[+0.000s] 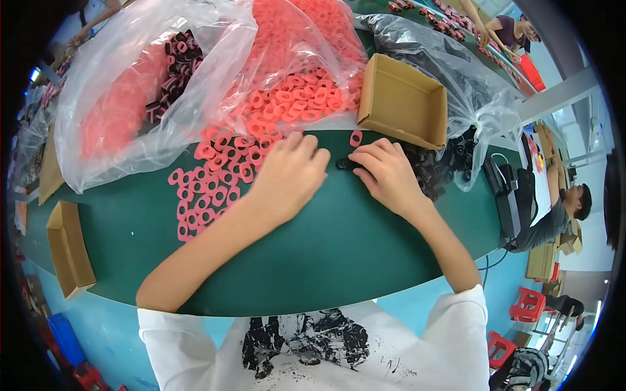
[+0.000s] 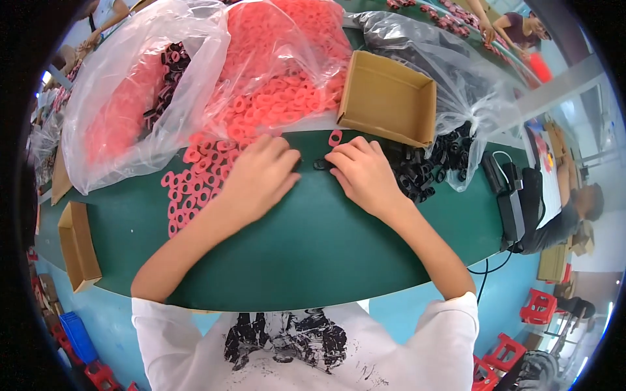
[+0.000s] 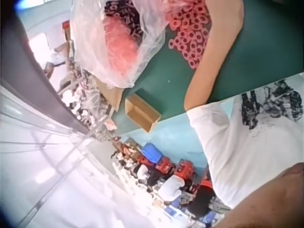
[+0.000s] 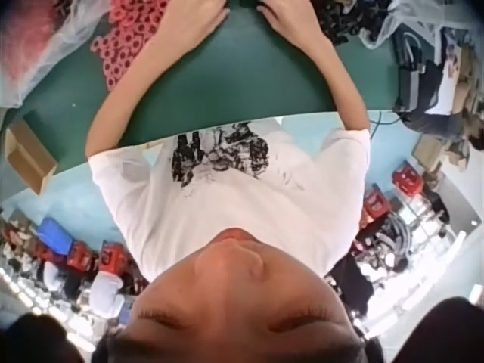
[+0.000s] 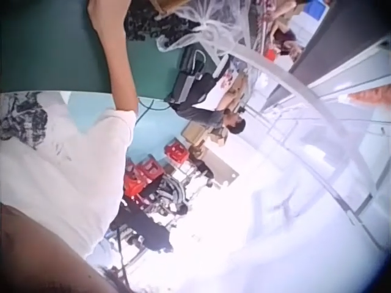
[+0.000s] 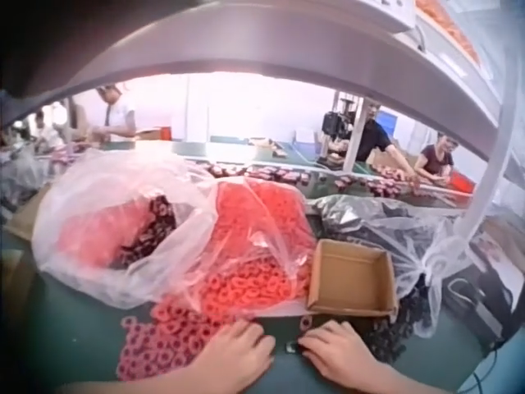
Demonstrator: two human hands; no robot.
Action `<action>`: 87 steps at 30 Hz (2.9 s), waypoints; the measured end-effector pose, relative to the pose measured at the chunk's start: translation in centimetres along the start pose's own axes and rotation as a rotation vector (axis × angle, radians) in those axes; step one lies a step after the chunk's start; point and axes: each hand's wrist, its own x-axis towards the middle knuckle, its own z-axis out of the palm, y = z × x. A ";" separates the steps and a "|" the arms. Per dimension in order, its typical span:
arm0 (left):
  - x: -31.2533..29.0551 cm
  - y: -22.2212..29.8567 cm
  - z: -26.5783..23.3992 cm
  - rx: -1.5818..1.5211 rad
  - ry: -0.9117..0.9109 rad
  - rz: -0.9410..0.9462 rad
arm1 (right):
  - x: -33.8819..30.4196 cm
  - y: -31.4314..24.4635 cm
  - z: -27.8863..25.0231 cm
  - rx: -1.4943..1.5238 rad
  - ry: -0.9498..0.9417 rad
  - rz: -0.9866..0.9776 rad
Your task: The person assembles pink plastic rings onto black plastic bases by hand, fitting the rings onto the bases on a production line.
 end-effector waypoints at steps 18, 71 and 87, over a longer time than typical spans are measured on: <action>-13.6 7.9 -6.5 -0.258 0.027 -0.416 | 1.9 -4.8 1.4 0.431 -0.174 -0.239; -22.1 0.0 -12.7 -0.236 -0.103 -0.516 | 6.1 -13.8 2.8 0.536 -0.540 -0.395; -22.2 -0.1 -12.1 -0.166 -0.068 -0.449 | 10.1 -17.1 7.7 0.520 -0.076 -0.673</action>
